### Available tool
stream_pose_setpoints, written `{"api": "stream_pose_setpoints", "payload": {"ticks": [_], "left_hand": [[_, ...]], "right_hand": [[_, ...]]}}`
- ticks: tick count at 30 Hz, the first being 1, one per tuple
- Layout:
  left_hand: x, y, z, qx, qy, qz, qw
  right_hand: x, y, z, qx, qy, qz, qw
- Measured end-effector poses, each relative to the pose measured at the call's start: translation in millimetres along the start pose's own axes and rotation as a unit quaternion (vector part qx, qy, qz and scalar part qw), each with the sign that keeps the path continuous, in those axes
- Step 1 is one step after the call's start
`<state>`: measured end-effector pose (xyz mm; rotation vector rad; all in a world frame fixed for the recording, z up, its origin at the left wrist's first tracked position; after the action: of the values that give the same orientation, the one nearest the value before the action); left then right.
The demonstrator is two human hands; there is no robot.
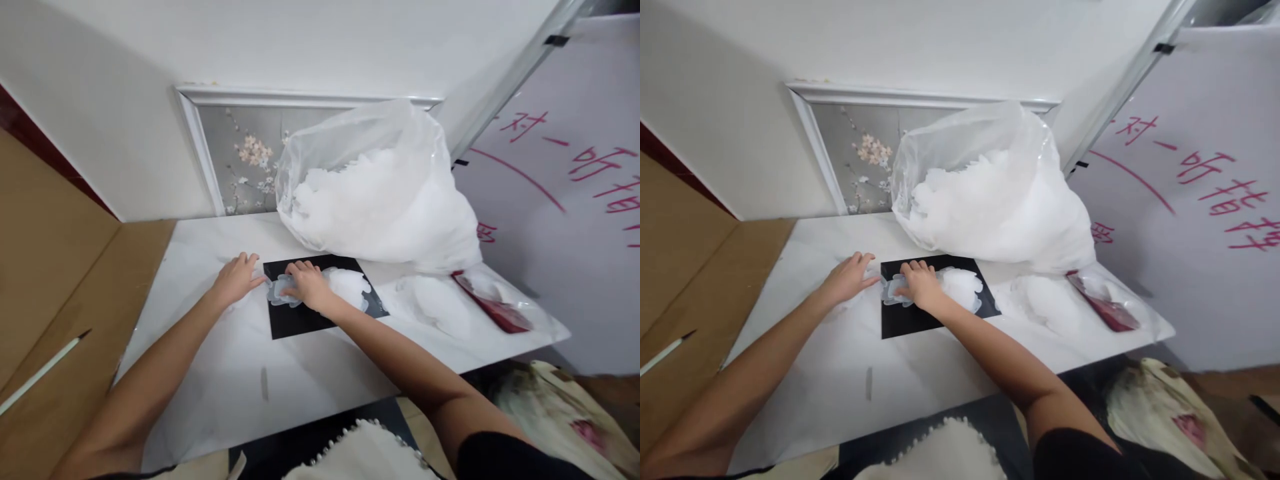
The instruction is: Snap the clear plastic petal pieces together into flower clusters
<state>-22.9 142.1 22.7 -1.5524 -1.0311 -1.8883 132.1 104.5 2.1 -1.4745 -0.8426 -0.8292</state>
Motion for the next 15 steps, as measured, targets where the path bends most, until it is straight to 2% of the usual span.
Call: {"api": "stream_pose_setpoints", "payload": {"ticks": [2,5,10,12,15], "left_hand": [[0.0,20,6,-0.019,0.038,0.015,0.999],[-3.4,41,7,-0.055,0.063,0.008,0.996],[-28.3,61,-6,-0.098,0.026,-0.055,0.993],[-34.5,62,-13,-0.092,0.019,-0.076,0.993],[-38.1,64,-17,-0.084,0.023,-0.112,0.990]], "right_hand": [[2,2,-7,0.030,0.020,-0.023,0.999],[-4,2,-14,0.054,0.007,-0.013,0.998],[3,13,-13,0.041,-0.007,0.092,0.995],[13,20,-14,0.045,-0.023,0.160,0.986],[44,30,-19,0.070,0.018,0.283,0.956]]}}
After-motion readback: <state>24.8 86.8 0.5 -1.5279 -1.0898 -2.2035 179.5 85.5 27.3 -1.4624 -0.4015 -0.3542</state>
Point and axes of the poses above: each hand's wrist, its own z-axis towards the middle knuckle, its own x-axis out of the back of the hand, y = z × x, the point moved 8 cm from there along z, towards the middle knuckle, and after that the axes turned 15 degrees about -x, right-handed, at the moved point
